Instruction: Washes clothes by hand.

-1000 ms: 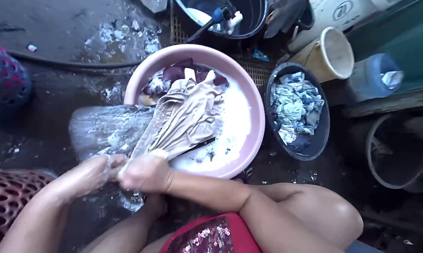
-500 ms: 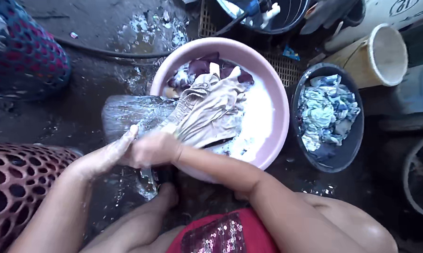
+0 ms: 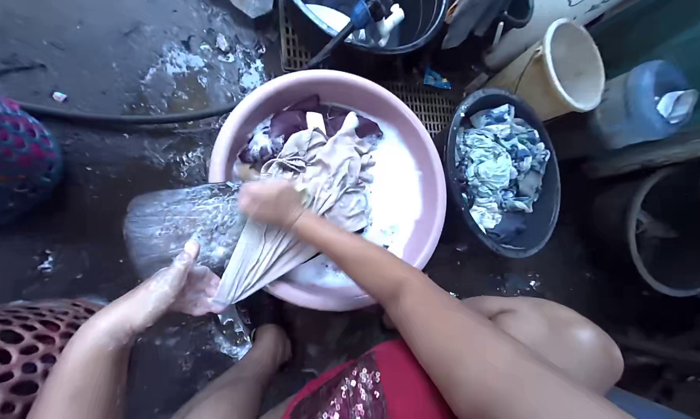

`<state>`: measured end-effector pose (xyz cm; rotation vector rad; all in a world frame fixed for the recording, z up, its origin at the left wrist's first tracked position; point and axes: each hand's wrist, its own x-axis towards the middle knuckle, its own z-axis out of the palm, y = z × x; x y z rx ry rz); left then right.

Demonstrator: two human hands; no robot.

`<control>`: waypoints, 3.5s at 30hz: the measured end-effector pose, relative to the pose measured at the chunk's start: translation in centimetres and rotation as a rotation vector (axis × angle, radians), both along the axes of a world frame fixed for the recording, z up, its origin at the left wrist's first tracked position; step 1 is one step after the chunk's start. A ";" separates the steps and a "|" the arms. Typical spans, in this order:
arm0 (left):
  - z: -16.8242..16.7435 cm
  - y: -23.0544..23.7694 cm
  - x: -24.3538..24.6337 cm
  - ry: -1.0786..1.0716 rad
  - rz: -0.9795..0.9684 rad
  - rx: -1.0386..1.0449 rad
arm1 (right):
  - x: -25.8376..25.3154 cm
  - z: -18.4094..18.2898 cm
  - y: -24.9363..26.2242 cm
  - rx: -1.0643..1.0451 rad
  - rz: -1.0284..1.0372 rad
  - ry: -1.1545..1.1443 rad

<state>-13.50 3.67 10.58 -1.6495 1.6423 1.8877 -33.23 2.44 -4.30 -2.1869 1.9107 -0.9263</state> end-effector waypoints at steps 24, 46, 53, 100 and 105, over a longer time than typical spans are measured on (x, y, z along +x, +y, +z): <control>-7.5 -2.9 3.3 -0.046 -0.256 0.007 | 9.0 5.9 9.6 0.032 0.378 -0.183; -5.5 -3.5 2.0 -0.116 -0.174 0.141 | -0.9 2.4 0.4 0.346 -0.195 -0.016; -6.8 -3.3 3.6 -0.095 -0.507 -0.025 | -3.9 -2.2 5.6 -0.090 -0.116 -0.027; -7.1 -2.1 -0.8 -0.158 -0.522 -0.068 | -8.3 0.2 6.4 0.458 -0.546 -0.084; -9.1 -2.2 -0.4 0.028 -0.643 -0.427 | 2.7 1.1 11.8 -0.117 -0.049 -0.107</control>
